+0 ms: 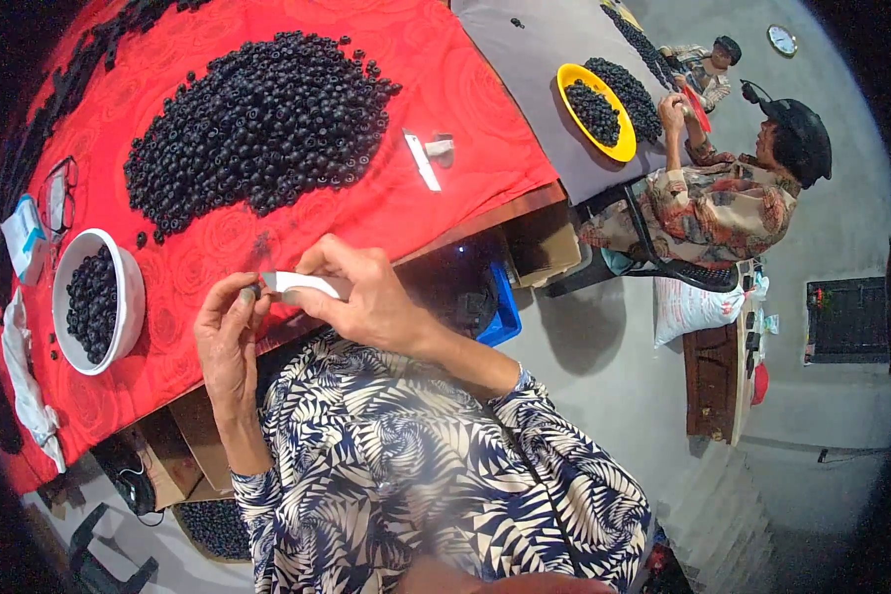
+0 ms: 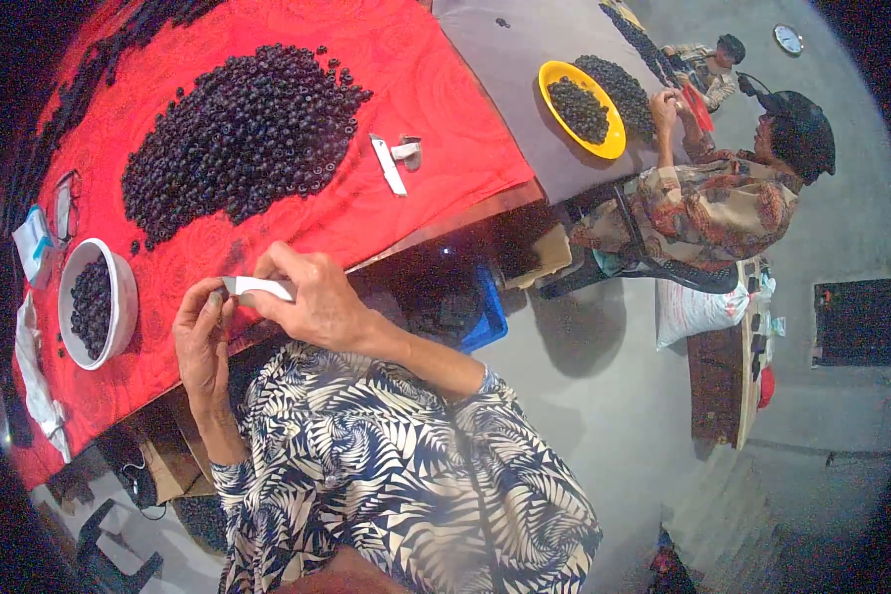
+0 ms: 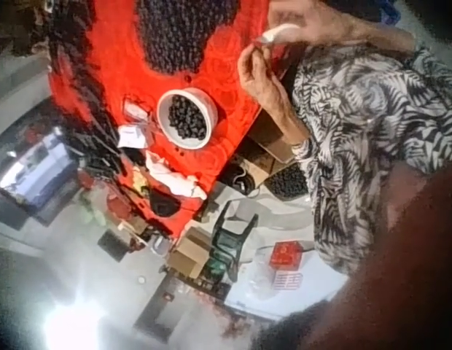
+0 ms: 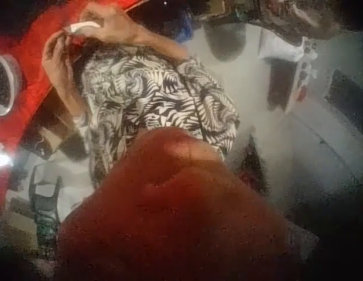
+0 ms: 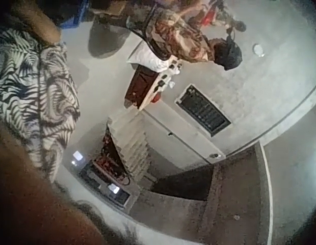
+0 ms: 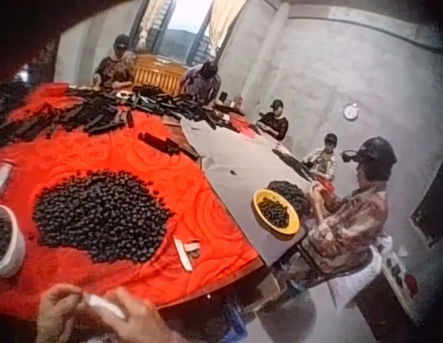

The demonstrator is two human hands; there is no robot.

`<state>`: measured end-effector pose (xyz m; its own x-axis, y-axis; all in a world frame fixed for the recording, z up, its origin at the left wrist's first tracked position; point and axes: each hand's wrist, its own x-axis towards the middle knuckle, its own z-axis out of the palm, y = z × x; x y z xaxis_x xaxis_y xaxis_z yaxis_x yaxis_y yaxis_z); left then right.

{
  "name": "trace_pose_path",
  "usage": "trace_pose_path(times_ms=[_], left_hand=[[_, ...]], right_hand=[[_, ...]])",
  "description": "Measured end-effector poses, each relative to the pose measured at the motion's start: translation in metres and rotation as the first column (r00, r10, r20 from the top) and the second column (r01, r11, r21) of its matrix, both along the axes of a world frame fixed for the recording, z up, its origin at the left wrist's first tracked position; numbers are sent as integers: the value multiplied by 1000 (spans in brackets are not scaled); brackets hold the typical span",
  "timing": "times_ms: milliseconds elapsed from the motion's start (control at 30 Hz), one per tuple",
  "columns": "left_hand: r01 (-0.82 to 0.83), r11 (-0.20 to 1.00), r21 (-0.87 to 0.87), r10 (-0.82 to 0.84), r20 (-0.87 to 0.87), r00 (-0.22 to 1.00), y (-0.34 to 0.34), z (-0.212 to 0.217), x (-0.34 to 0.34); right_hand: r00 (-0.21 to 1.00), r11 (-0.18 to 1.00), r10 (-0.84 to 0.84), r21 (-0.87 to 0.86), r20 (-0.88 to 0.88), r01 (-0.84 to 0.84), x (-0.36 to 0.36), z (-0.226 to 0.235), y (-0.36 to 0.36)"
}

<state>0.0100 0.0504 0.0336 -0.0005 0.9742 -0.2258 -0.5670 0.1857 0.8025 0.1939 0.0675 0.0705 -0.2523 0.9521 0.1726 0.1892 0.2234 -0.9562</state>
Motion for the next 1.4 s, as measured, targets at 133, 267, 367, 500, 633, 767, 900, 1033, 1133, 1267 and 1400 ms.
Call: trace_pose_path(times_ms=[133,267,367,500,633,767,900,1033,1133,1267,1400], left_hand=[[0,1000,-11,-1,-40,999,-10,-3,-5],[-74,997,11,74,-34,997,-16,-3,1],[-63,997,35,64,-8,998,-5,2,7],[-120,971,209,77,202,976,-4,-7,1],[-96,965,243,52,181,982,-10,-11,-4],[-76,965,250,32,174,984,-13,-10,-8],[-69,968,241,57,56,997,-16,-5,-7],[-114,942,315,118,4,993,-15,-5,-1],[-120,933,340,159,-88,983,-15,-4,-1],[-127,951,283,187,-196,963,-18,5,1],[-146,963,226,183,-154,971,-15,7,0]], right_hand=[[1000,1000,-5,-4,-3,5,-7,-7,-2],[991,1000,-1,-6,137,2,-8,0,-4],[994,982,-87,-162,70,97,-3,-7,-2],[996,985,-93,-149,-14,90,-2,-17,-1],[998,982,-69,-178,-6,67,-5,-17,-2],[999,986,-51,-159,-11,48,-11,-17,-4],[999,985,-48,-169,-9,46,-12,-19,-6],[999,986,-40,-163,-2,39,-11,-18,-6],[999,983,-35,-178,-7,33,-11,-19,-6],[998,969,-39,-248,-46,27,-10,-16,-6],[999,975,-39,-219,-29,32,-10,-12,-5]])
